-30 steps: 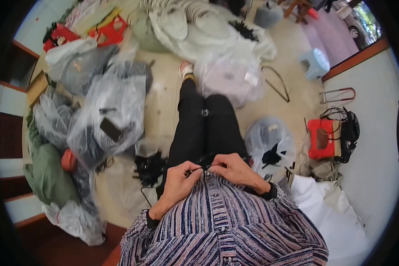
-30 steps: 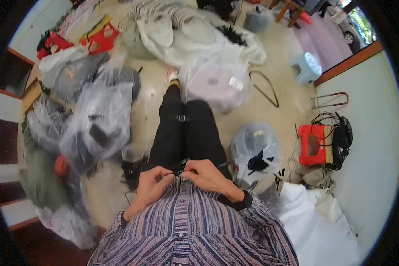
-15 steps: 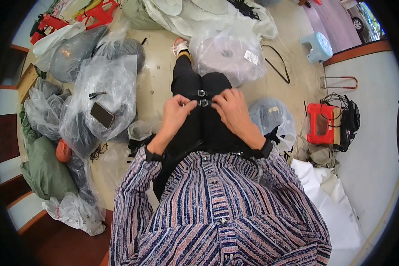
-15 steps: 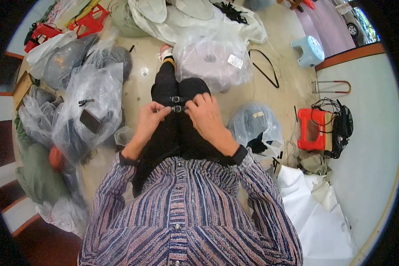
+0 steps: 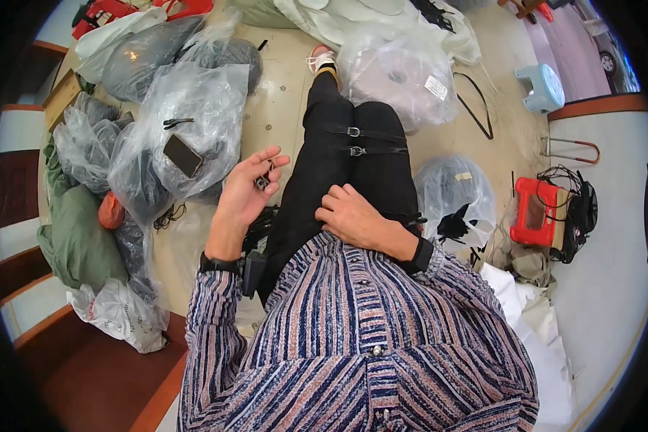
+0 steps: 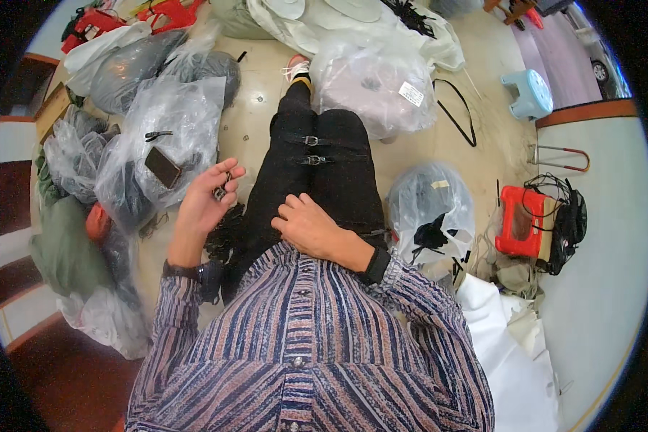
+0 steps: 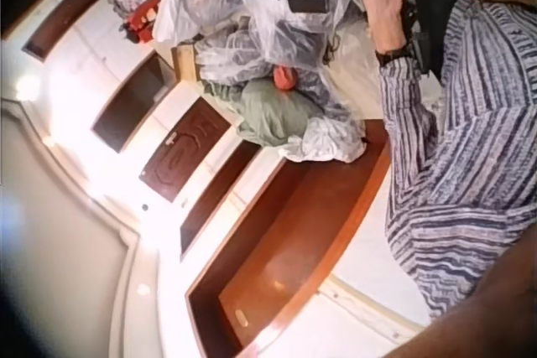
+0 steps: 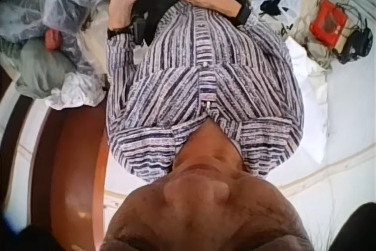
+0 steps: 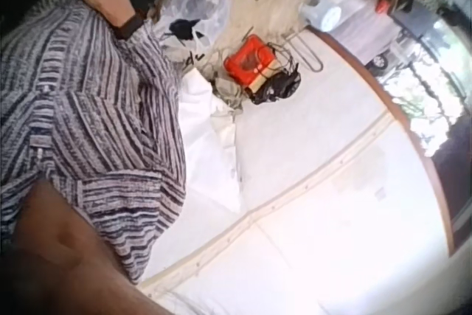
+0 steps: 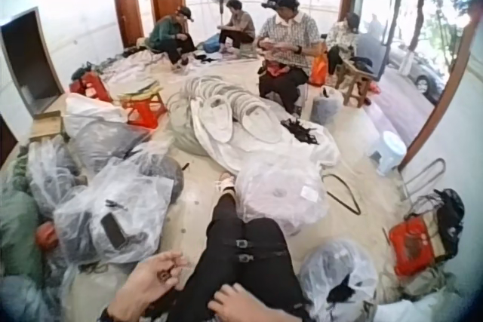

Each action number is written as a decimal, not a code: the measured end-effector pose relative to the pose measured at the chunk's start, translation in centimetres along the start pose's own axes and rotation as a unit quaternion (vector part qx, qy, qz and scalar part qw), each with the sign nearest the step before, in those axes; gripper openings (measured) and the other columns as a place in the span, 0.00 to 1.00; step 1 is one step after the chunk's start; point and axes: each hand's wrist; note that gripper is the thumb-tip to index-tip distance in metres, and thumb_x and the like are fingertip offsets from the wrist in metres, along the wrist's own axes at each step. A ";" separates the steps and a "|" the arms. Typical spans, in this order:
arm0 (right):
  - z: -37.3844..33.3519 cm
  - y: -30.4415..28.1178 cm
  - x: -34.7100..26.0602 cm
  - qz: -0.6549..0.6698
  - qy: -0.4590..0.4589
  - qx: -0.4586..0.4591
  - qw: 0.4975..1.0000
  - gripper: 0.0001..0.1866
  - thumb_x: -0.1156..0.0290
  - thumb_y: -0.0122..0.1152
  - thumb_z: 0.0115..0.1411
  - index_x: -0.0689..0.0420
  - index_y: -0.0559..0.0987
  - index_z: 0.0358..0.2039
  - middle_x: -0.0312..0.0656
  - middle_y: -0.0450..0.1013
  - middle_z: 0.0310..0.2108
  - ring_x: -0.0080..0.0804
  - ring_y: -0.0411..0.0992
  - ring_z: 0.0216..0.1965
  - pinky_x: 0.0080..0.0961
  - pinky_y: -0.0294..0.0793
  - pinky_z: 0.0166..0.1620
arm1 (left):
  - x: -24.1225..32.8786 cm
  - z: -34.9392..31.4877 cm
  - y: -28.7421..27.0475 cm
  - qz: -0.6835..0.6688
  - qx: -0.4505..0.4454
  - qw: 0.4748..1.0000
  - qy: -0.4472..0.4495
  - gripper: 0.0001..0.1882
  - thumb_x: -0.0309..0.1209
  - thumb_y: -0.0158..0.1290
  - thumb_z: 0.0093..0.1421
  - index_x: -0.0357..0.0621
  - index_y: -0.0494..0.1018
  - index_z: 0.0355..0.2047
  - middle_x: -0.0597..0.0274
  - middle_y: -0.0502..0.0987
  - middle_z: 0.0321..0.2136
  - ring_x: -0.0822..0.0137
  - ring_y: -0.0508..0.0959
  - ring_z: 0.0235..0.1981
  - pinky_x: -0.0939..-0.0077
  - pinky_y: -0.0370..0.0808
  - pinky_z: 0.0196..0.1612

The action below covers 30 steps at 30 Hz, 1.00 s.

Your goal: The recorder is buckling and adjusting black leather shoe straps in a workshop setting.

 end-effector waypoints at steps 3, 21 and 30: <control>0.2 -0.1 -0.2 0.012 -0.009 0.006 1.000 0.07 0.70 0.55 0.47 0.56 0.74 0.28 0.40 0.66 0.27 0.35 0.61 0.34 0.29 0.59 0.38 | 0.0 -2.6 0.7 0.027 0.002 1.000 0.000 0.13 0.28 0.45 0.58 0.36 0.63 0.43 0.53 0.70 0.36 0.75 0.65 0.23 0.87 0.61 0.21; -5.6 -7.1 -1.1 0.547 0.391 0.154 0.724 0.16 0.79 0.53 0.52 0.65 0.66 0.42 0.37 0.67 0.22 0.21 0.68 0.22 0.16 0.68 0.25 | -2.0 -3.7 6.7 0.007 -0.179 0.978 -0.102 0.13 0.23 0.42 0.56 0.33 0.66 0.42 0.40 0.70 0.40 0.67 0.75 0.29 0.82 0.70 0.22; -4.2 -6.7 -1.9 0.600 0.297 0.282 0.687 0.10 0.78 0.57 0.52 0.62 0.66 0.34 0.36 0.66 0.26 0.20 0.65 0.23 0.14 0.64 0.24 | -2.6 -3.4 7.4 0.051 -0.183 0.975 -0.111 0.10 0.26 0.43 0.59 0.34 0.68 0.39 0.52 0.74 0.35 0.72 0.74 0.26 0.83 0.71 0.25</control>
Point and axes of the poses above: each hand's wrist, its own z-axis towards the middle knuckle, its own y-axis out of the palm, x = y × z
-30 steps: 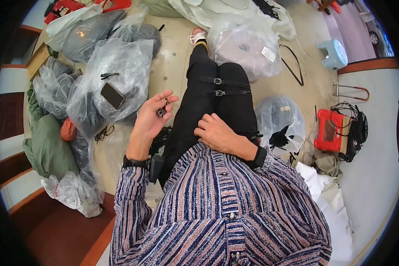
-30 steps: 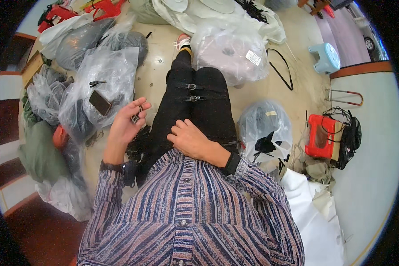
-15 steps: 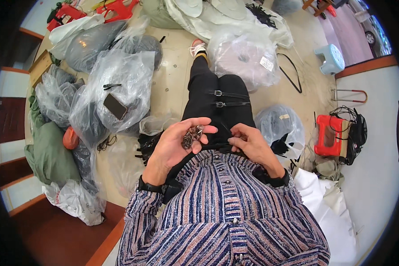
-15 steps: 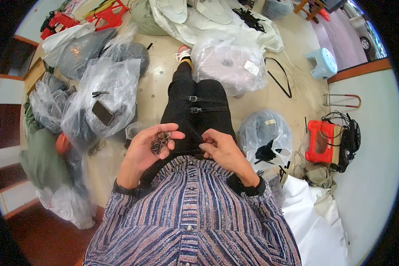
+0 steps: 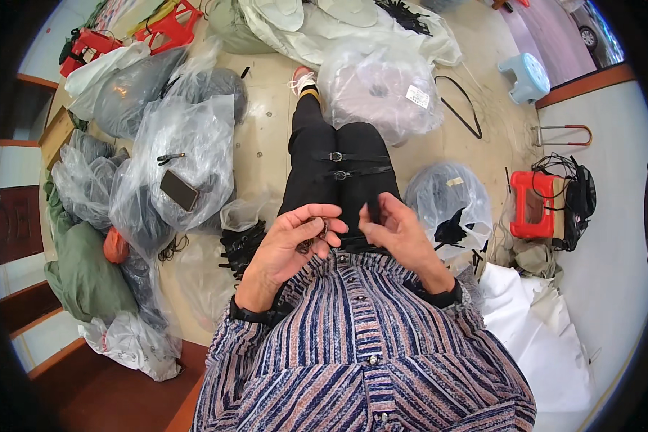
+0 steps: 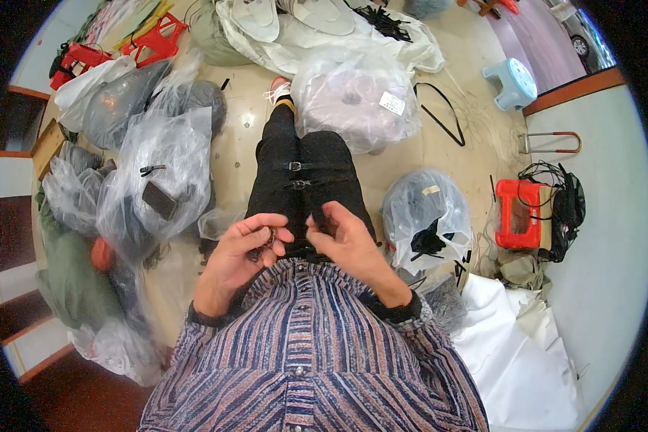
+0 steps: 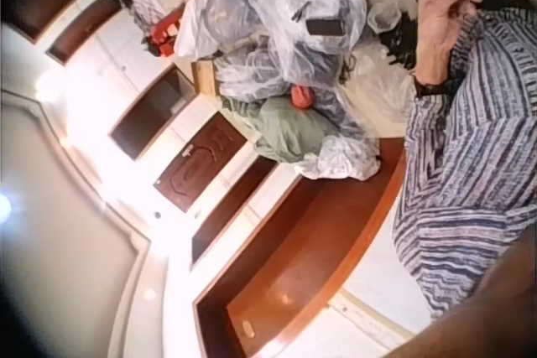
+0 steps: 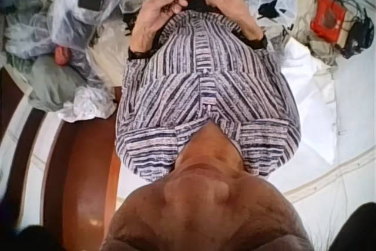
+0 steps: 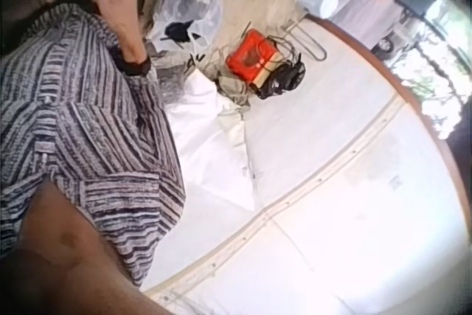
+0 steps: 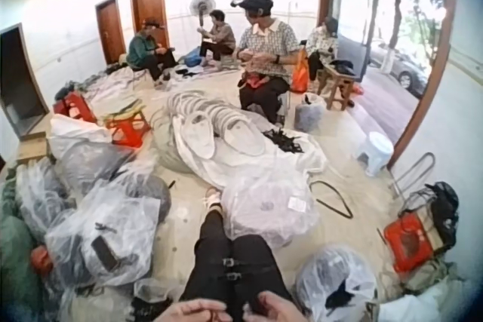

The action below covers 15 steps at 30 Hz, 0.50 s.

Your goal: The recorder is buckling and adjusting black leather shoe straps in a workshop setting.

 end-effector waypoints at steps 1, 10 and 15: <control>0.1 0.3 -0.3 -0.001 -0.001 0.000 1.000 0.10 0.78 0.57 0.52 0.62 0.66 0.34 0.36 0.66 0.26 0.20 0.65 0.23 0.14 0.64 0.24 | 0.1 0.0 0.4 -0.007 0.014 1.000 -0.007 0.11 0.28 0.44 0.59 0.34 0.68 0.39 0.53 0.74 0.34 0.73 0.72 0.23 0.84 0.69 0.24; 1.0 2.2 -1.6 -0.284 -0.086 -0.058 0.953 0.14 0.69 0.59 0.49 0.64 0.73 0.34 0.42 0.66 0.27 0.25 0.65 0.25 0.20 0.65 0.27 | -1.0 -0.4 -0.5 0.104 -0.022 0.993 0.043 0.17 0.38 0.38 0.63 0.36 0.66 0.41 0.54 0.75 0.29 0.78 0.63 0.18 0.88 0.58 0.19; 1.4 1.6 -0.4 -0.294 -0.156 -0.079 0.940 0.14 0.70 0.59 0.48 0.65 0.71 0.32 0.42 0.69 0.25 0.25 0.67 0.25 0.22 0.66 0.27 | -0.9 -0.6 0.2 0.109 -0.034 0.993 0.039 0.19 0.40 0.38 0.63 0.36 0.67 0.41 0.54 0.75 0.27 0.79 0.63 0.17 0.88 0.57 0.17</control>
Point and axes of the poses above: each hand's wrist, its own z-axis towards the middle knuckle, its own y-axis out of the palm, x = y × z
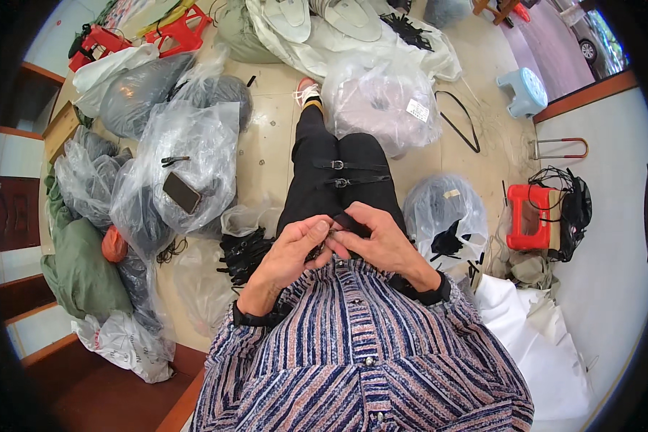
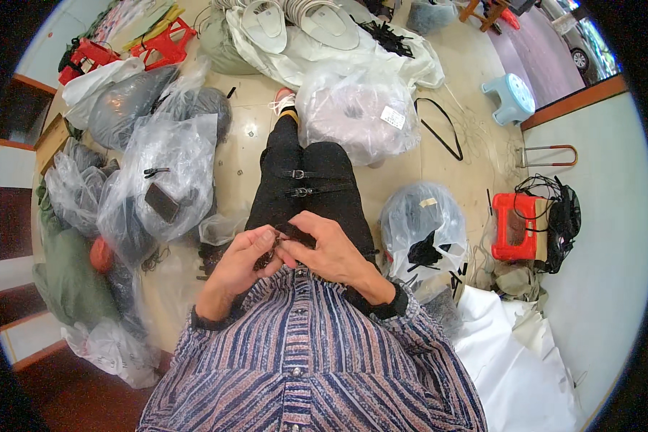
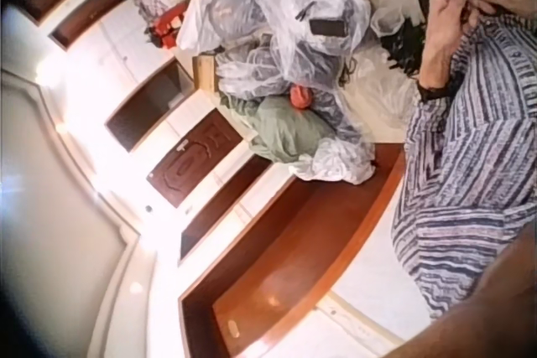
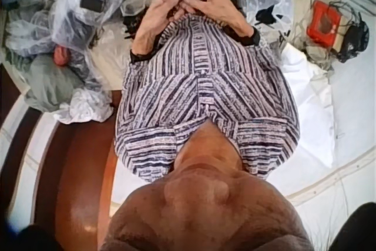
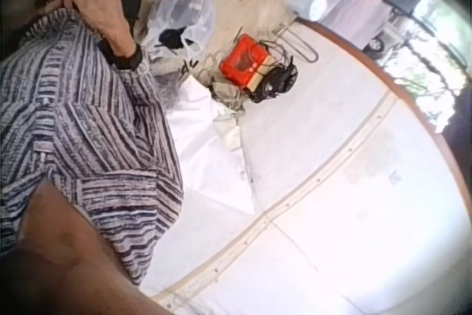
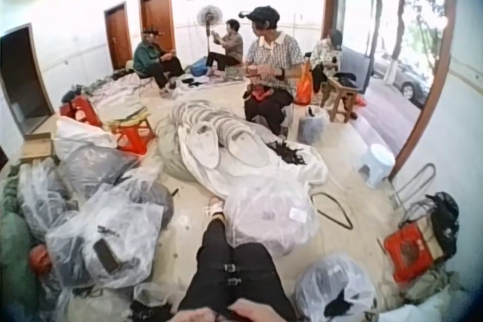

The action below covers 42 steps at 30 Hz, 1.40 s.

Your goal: The recorder is buckling and adjusting black leather shoe straps in a workshop setting.

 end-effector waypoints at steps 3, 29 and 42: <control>-0.3 -0.1 -0.4 0.115 0.122 -0.011 0.986 0.11 0.71 0.58 0.50 0.64 0.71 0.31 0.38 0.69 0.21 0.21 0.65 0.20 0.18 0.62 0.22 | 0.1 0.1 0.0 -0.034 0.034 0.999 0.003 0.19 0.40 0.38 0.63 0.36 0.68 0.39 0.54 0.75 0.27 0.79 0.63 0.16 0.89 0.56 0.16; -1.2 -1.8 -2.1 0.241 0.231 -0.061 0.941 0.13 0.75 0.52 0.55 0.65 0.70 0.42 0.38 0.71 0.22 0.15 0.63 0.17 0.12 0.61 0.19 | -0.6 0.7 -1.2 -0.108 0.105 0.981 0.118 0.15 0.25 0.54 0.52 0.35 0.68 0.40 0.65 0.69 0.23 0.82 0.59 0.15 0.89 0.52 0.15; -1.2 -1.5 -1.1 0.343 0.237 -0.087 0.905 0.11 0.76 0.52 0.55 0.64 0.72 0.40 0.39 0.72 0.22 0.13 0.63 0.15 0.08 0.56 0.15 | -1.4 0.7 -1.7 -0.130 0.052 0.986 0.095 0.14 0.27 0.53 0.54 0.35 0.69 0.40 0.67 0.69 0.22 0.82 0.58 0.14 0.88 0.53 0.16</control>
Point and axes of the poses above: each hand's wrist, its own z-axis towards the middle knuckle, its own y-axis out of the palm, x = y × z
